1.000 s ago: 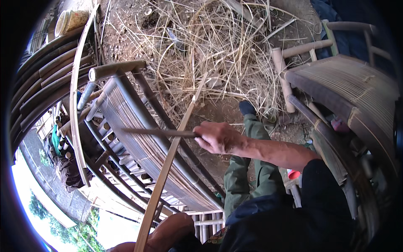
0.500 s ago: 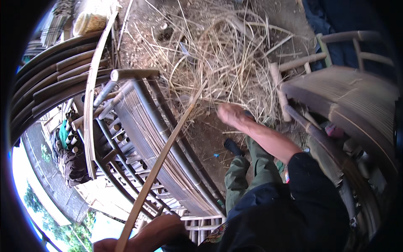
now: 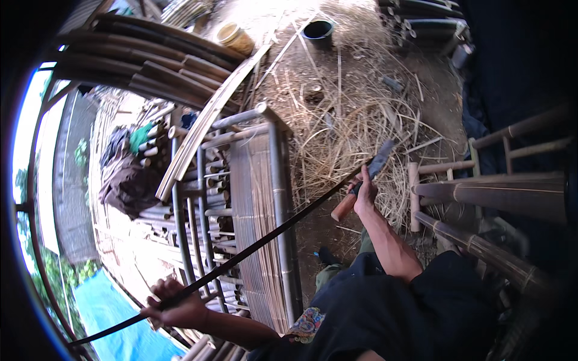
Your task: The person uses a large knife to split long bamboo strips into thinner pieces. They hold the bamboo against a frame and strike it with the knife to separate the layers, then arrange the resulting strips on the frame.
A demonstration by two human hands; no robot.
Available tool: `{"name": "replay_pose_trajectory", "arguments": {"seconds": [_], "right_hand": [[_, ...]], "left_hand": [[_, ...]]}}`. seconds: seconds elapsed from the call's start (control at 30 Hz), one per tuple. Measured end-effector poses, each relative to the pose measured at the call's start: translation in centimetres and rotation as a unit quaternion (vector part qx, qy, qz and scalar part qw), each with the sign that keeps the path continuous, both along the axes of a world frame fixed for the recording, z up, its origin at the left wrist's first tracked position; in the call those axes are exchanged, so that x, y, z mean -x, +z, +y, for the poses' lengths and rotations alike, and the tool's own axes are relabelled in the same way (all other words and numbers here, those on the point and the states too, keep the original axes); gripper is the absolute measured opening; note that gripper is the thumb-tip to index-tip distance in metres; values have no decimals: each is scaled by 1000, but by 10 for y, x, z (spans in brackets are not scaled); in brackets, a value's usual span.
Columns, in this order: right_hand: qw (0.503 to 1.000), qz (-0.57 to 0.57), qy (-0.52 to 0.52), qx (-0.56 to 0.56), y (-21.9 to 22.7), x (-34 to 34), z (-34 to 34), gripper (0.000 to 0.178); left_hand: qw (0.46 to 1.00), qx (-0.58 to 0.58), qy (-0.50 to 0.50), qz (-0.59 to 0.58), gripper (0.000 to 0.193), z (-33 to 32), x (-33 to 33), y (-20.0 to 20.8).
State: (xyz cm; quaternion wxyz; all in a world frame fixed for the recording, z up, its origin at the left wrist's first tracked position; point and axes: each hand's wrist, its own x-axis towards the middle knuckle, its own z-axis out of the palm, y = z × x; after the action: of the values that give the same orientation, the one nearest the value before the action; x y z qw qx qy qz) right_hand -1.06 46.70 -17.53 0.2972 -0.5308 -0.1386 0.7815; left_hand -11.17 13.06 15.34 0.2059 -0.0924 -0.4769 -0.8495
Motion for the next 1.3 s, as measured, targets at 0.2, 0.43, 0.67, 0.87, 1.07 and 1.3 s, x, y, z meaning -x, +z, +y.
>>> {"name": "replay_pose_trajectory", "arguments": {"seconds": [0.2, 0.43, 0.67, 0.87, 1.07, 1.3], "right_hand": [[999, 17, 5, -35, 19, 19, -62, 24], [984, -34, 68, -161, 69, 22, -138, 29], [935, 23, 165, -314, 164, 43, -176, 34], [573, -302, 262, -715, 237, 18, -142, 46], [407, -192, 378, -809, 233, 0, -191, 49], [371, -138, 400, -827, 210, -4, -248, 52]], "left_hand": [[956, -90, 94, -261, 52, -172, -82, -84], [643, 739, -188, -72, 65, -202, -156, -118], [625, 587, -490, -156, 52, -171, -78, -221], [786, 239, -507, -260, 34, -152, -87, -164], [832, 330, -391, -214, 33, -127, -74, -116], [839, 415, -299, -186, 34, -136, -81, -102]]}}
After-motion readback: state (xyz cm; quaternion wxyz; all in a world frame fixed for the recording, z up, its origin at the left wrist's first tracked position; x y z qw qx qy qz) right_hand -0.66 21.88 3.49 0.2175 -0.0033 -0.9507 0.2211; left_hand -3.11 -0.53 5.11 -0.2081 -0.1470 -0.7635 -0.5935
